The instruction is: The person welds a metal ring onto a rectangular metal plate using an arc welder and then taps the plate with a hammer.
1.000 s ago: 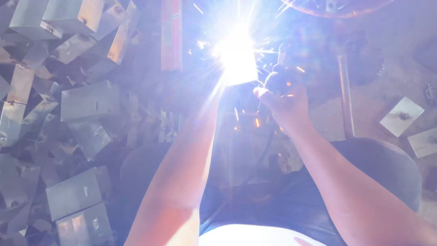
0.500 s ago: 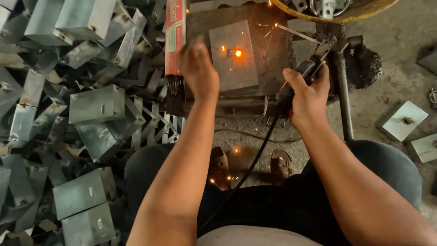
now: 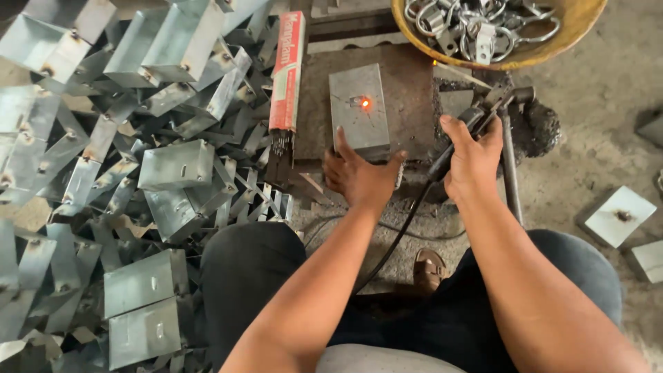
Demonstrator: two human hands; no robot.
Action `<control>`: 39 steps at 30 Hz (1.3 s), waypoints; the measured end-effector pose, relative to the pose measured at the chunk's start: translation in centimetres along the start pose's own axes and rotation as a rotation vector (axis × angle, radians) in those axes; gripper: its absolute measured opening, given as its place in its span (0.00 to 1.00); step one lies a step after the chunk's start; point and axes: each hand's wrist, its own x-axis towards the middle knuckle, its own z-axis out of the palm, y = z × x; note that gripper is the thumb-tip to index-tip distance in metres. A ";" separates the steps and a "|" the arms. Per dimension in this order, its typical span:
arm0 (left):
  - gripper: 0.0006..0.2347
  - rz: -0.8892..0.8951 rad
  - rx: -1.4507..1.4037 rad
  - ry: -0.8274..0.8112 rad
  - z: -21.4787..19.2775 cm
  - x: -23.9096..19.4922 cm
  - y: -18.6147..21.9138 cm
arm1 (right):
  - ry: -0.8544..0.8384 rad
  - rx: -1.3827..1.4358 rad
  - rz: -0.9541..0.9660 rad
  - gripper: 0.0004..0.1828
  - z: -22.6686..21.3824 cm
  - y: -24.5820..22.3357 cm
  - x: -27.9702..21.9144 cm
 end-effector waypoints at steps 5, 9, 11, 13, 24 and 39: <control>0.53 -0.132 0.042 0.025 -0.2 0.0 1.7 | -0.011 0.064 -0.011 0.24 -1.0 -1.1 0.1; 0.47 -0.143 -0.151 0.111 0.3 0.9 0.4 | 0.010 0.057 0.018 0.24 -1.6 -2.4 0.1; 0.39 -0.131 -0.586 0.163 0.4 2.8 -1.3 | 0.016 0.058 0.005 0.23 -1.8 -2.8 0.1; 0.33 -0.100 -1.232 0.106 -0.5 5.4 -2.9 | 0.031 0.062 0.013 0.23 -1.8 -3.1 0.3; 0.41 -0.202 -1.790 -0.991 -4.2 1.2 -5.1 | 0.008 0.066 0.036 0.20 -1.4 -1.5 0.5; 0.52 0.668 0.277 -0.395 -9.7 13.3 -6.9 | -0.047 -0.345 0.000 0.30 -0.6 -1.6 -1.2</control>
